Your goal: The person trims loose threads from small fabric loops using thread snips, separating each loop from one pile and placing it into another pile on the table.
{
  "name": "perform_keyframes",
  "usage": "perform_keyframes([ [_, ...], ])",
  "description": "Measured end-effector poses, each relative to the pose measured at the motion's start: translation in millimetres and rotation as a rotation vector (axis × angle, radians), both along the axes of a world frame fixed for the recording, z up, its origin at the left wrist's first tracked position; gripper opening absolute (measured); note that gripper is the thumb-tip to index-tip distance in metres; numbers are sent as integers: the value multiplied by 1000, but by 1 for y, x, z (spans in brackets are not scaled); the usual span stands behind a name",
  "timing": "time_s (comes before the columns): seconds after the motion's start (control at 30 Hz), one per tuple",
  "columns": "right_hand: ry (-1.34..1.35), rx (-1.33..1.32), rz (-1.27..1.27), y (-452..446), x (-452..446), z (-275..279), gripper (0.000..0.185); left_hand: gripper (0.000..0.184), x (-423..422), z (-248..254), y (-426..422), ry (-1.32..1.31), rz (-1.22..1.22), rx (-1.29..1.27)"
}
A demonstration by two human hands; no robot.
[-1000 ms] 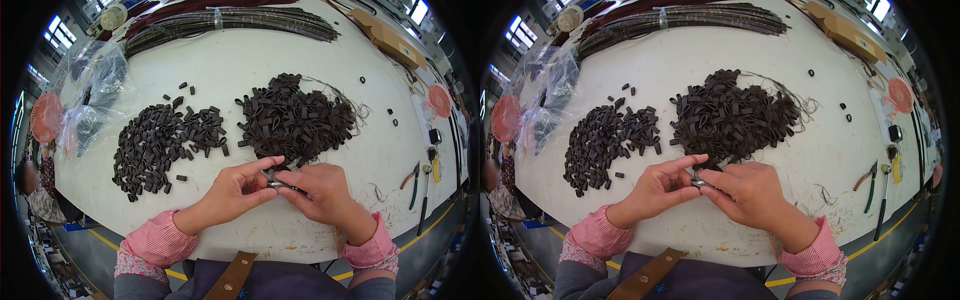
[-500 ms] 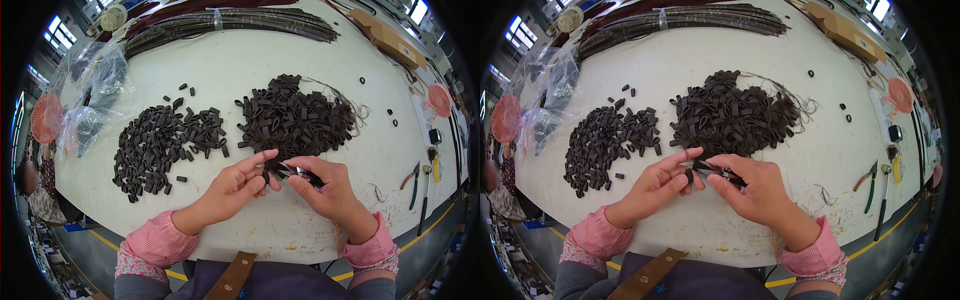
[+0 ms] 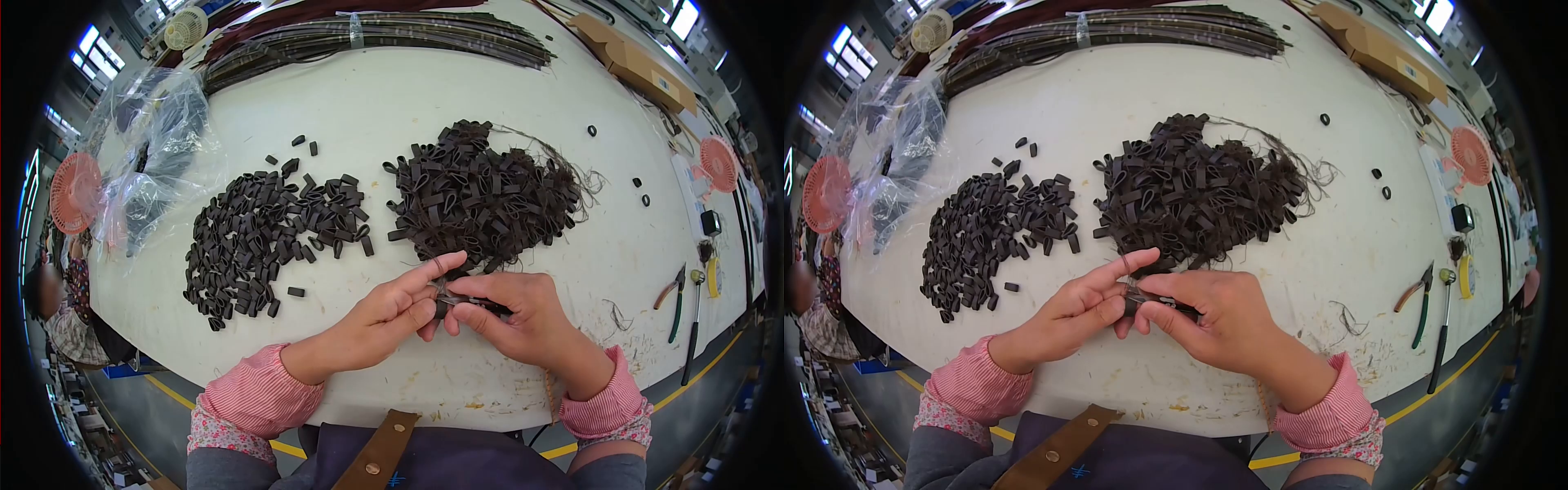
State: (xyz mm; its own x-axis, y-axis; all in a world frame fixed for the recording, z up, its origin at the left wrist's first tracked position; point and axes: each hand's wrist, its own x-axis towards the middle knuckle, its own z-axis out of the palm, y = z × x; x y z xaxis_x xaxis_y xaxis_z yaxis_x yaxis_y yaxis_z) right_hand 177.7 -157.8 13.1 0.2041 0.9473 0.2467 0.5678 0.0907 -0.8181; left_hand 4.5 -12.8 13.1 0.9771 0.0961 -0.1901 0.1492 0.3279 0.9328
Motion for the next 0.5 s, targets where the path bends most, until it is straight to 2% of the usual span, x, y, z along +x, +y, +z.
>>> perform_keyframes([
  [0.2,28,-48,17,-1,0,2,20,59,0,-2,2,-9,-18,3],
  [0.3,29,-24,-39,-1,1,-3,21,61,-2,-1,3,1,-16,20],
  [0.37,136,17,-193,1,1,-6,24,62,-3,0,3,15,-15,37],
  [0.43,180,-15,-187,-1,3,1,30,66,-2,0,1,40,-16,94],
  [0.5,158,-187,-129,-2,0,16,33,65,-4,-2,-2,61,-35,124],
])
